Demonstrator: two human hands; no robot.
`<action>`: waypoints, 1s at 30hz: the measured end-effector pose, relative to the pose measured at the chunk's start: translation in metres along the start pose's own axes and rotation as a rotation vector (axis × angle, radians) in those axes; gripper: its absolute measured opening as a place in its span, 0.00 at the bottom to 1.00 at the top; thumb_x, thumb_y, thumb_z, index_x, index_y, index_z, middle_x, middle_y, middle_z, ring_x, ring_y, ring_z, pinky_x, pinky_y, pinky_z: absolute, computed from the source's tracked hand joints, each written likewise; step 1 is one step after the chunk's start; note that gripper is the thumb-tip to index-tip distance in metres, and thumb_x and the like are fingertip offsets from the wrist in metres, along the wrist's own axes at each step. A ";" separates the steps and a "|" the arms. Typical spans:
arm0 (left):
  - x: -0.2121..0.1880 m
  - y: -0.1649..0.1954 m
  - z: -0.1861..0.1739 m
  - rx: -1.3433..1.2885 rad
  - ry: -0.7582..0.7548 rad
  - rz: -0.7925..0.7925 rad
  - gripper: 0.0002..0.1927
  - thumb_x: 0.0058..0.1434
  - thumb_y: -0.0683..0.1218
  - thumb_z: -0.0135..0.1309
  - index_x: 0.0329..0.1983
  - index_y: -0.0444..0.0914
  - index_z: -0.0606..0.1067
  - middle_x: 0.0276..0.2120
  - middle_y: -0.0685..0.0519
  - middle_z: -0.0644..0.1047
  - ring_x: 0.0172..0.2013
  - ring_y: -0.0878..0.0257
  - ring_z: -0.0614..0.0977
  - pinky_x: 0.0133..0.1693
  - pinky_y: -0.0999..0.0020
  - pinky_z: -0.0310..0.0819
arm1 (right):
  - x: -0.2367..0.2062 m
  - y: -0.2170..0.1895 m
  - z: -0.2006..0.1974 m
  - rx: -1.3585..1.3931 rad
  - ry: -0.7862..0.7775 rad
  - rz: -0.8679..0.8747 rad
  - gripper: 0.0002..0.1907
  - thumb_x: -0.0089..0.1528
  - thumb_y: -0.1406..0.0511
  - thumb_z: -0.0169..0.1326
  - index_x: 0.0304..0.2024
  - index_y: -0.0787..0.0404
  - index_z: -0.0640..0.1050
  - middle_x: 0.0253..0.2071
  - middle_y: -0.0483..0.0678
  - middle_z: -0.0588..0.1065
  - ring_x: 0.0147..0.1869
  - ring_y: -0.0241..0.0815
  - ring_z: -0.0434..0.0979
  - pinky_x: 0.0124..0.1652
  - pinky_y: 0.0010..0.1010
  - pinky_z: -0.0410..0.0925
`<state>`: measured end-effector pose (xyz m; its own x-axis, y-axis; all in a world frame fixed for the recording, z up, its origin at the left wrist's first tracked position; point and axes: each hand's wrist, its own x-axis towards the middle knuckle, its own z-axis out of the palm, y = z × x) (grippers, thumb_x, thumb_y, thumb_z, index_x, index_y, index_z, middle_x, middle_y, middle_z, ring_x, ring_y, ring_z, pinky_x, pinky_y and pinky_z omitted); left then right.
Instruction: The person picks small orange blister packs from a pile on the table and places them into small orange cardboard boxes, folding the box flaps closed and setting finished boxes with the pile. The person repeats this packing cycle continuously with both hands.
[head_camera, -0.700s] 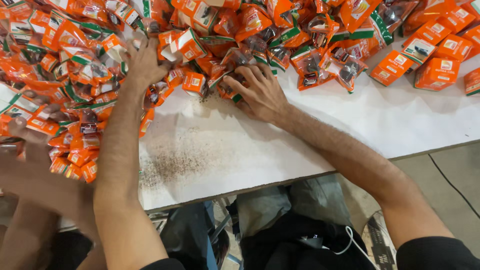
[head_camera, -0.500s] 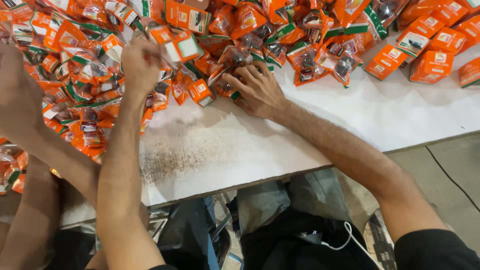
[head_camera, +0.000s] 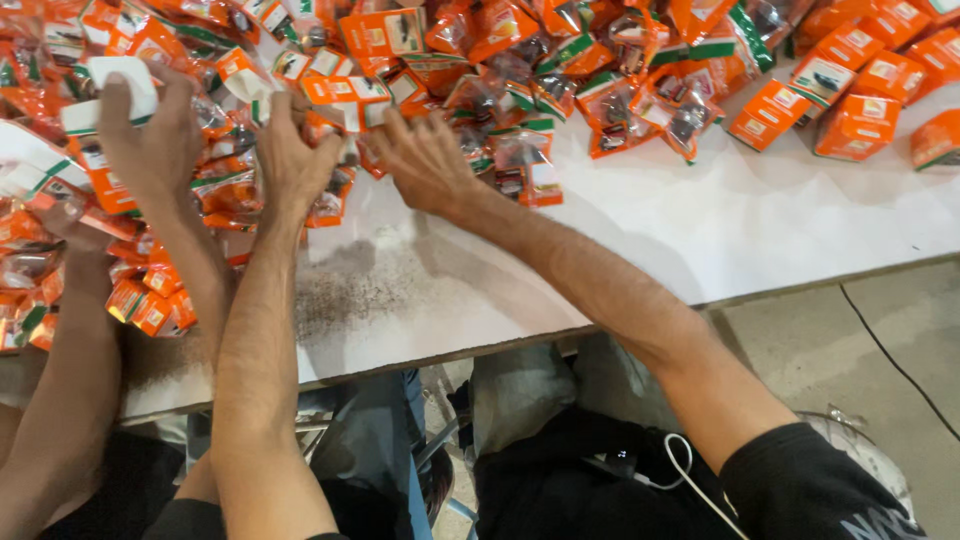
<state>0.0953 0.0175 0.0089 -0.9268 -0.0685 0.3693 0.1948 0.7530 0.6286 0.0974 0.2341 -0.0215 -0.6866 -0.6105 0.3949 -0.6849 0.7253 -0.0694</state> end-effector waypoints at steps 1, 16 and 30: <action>0.005 -0.007 -0.005 -0.086 0.076 0.052 0.17 0.56 0.42 0.55 0.48 0.31 0.73 0.39 0.44 0.79 0.41 0.51 0.81 0.44 0.58 0.75 | 0.006 0.003 0.002 -0.003 0.087 0.032 0.30 0.59 0.65 0.61 0.64 0.58 0.71 0.63 0.61 0.68 0.48 0.54 0.79 0.50 0.49 0.69; 0.121 -0.062 -0.053 0.679 -0.219 -0.138 0.49 0.49 0.56 0.68 0.73 0.44 0.61 0.63 0.37 0.67 0.54 0.33 0.75 0.50 0.40 0.71 | 0.070 0.019 0.040 0.078 -0.078 0.174 0.31 0.43 0.60 0.65 0.47 0.65 0.76 0.59 0.73 0.66 0.34 0.55 0.81 0.33 0.45 0.74; 0.089 -0.057 -0.062 0.296 0.461 -0.017 0.09 0.70 0.45 0.56 0.43 0.34 0.71 0.32 0.47 0.77 0.33 0.53 0.82 0.37 0.52 0.74 | -0.032 0.006 -0.023 0.599 0.166 -0.044 0.15 0.61 0.61 0.59 0.50 0.54 0.75 0.47 0.58 0.76 0.34 0.51 0.80 0.29 0.41 0.71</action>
<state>0.0218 -0.0721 0.0481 -0.6791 -0.3123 0.6643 0.0205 0.8966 0.4424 0.1206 0.2655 -0.0139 -0.6404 -0.5432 0.5429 -0.7627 0.3669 -0.5326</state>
